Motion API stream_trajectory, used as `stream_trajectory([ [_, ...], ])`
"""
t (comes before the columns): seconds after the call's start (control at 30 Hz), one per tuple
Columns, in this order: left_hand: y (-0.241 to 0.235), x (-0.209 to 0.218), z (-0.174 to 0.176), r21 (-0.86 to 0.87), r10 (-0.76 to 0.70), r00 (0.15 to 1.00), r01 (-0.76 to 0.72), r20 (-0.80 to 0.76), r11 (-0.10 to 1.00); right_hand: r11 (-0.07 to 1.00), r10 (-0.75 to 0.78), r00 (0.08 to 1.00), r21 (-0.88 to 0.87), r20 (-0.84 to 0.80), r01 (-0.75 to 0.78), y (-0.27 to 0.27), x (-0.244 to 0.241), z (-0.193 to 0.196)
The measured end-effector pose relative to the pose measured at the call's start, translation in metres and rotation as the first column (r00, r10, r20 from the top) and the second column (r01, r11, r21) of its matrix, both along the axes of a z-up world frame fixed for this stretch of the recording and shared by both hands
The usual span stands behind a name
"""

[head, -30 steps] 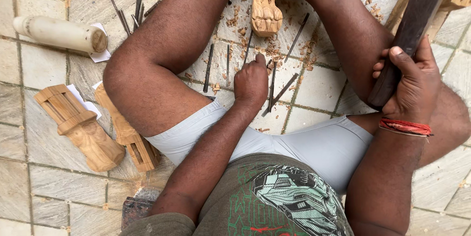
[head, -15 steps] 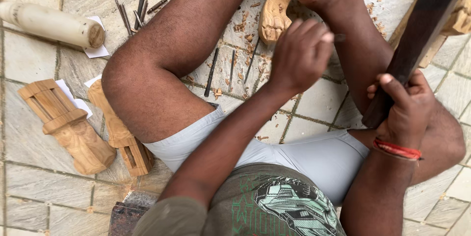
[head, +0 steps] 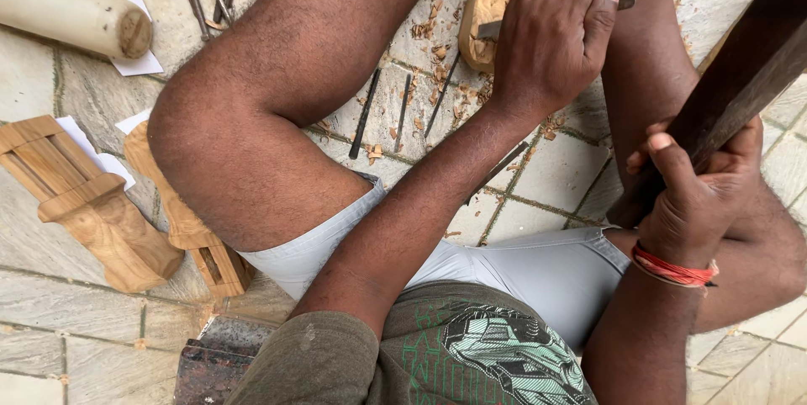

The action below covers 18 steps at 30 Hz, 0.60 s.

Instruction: The person is carving a wooden object, likely a decorative piece, using a chisel and a wooden mallet. They are seated on the floor, holding the wood between their legs and striking the chisel to shape the material.

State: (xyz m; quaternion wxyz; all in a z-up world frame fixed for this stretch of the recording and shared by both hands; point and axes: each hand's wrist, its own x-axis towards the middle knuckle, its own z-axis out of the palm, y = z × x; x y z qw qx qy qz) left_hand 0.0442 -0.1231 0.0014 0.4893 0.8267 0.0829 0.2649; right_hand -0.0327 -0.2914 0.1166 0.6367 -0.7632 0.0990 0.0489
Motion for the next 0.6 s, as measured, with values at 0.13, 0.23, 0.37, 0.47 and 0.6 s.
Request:
stream_trajectory([
  [0.13, 0.002, 0.003, -0.001, -0.022, 0.007, 0.999, -0.006, 0.037, 1.0, 0.998, 0.018, 0.997, -0.062, 0.076, -0.013, 0.019, -0.003, -0.005],
  [0.23, 0.004, 0.001, 0.003, -0.033, 0.01, 0.999, -0.009, 0.034, 0.999, 0.921, 0.226, 0.954, -0.362, 0.195, -0.144, 0.023, -0.003, -0.015],
  [0.37, 0.005, -0.002, 0.004, -0.05, 0.023, 1.0, -0.024, -0.017, 0.998, 0.813, 0.411, 0.892, -0.518, 0.186, -0.267, 0.019, -0.008, -0.029],
  [0.47, 0.005, -0.002, 0.0, -0.076, 0.035, 0.998, -0.031, 0.043, 0.997, 0.9, 0.331, 0.922, -0.361, 0.201, -0.245, 0.016, -0.011, -0.035],
  [0.6, 0.004, 0.003, 0.0, -0.03, 0.035, 0.999, -0.033, 0.038, 0.999, 0.831, 0.404, 0.908, -0.46, 0.113, -0.312, 0.016, -0.006, -0.034],
])
